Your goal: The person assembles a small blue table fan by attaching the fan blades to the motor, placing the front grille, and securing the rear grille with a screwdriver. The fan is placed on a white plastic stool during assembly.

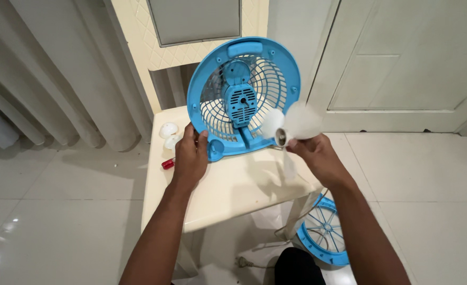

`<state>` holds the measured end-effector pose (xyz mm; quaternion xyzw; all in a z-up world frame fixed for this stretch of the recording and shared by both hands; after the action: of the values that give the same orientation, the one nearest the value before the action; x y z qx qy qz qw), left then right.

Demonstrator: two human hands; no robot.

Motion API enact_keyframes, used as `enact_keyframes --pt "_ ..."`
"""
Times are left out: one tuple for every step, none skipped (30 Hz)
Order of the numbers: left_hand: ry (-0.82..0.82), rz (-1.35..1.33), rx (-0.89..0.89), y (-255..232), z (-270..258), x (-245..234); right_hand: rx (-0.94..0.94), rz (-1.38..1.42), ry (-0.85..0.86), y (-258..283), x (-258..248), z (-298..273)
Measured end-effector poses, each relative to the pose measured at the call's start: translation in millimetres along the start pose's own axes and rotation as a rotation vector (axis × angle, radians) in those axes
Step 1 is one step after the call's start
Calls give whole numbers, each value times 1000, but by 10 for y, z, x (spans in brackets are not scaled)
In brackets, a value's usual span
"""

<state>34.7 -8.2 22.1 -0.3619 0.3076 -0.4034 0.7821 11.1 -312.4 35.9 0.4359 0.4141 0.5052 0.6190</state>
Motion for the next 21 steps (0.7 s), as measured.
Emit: enact_keyframes --pt "0 1 5 -7 -7 2 52 223 37 -82 15 20" --pt "-1 2 13 -19 -6 -1 102 448 74 -159 49 37" --pt "-2 3 21 -33 -8 -3 151 672 111 -222 82 47" --pt "-6 -9 29 -47 -13 -8 150 746 139 -275 120 52" --pt "-10 -20 37 -61 -18 -14 148 819 168 -321 168 56" --pt "-13 -32 44 -74 -25 -13 147 892 195 -353 198 52" --pt "-6 -39 23 -77 -29 -12 151 903 191 -384 218 55" --pt "2 -45 0 -79 -40 -11 156 915 187 -408 241 58" --pt "9 -52 -23 -80 -47 -4 161 926 182 -422 252 61" --pt "8 -46 -8 -87 -48 -6 147 919 184 -423 259 66" --pt "6 -40 6 -91 -48 -8 132 912 187 -419 266 69" --pt "4 -35 20 -95 -53 -7 120 904 189 -411 267 70" --pt "12 -27 8 -87 -57 -8 111 887 157 -409 269 76" --pt "20 -20 -1 -81 -55 -2 100 870 125 -401 269 90" --pt "27 -13 -11 -74 -51 8 89 852 92 -390 265 106" --pt "24 -19 -1 -70 -53 13 75 856 91 -376 267 111" --pt "20 -24 9 -66 -54 20 62 860 89 -362 270 116" --pt "16 -28 20 -62 -54 21 48 866 88 -349 277 121" --pt "11 -24 35 -59 -53 23 51 864 75 -343 277 122" --pt "5 -21 50 -55 -51 23 56 863 63 -337 278 126" --pt "-1 -17 66 -53 -52 22 60 862 50 -334 278 128"
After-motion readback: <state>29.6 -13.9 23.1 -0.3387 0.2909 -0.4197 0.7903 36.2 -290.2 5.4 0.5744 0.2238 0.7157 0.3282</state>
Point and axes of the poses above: each hand's wrist, its own z-axis towards the middle knuckle, its own x-axis out of the palm, y = z × x, the point moved 3 cm from there along z, towards the middle knuckle, and after that the axes turned 14 degrees about -y, right-handed, at the moved point
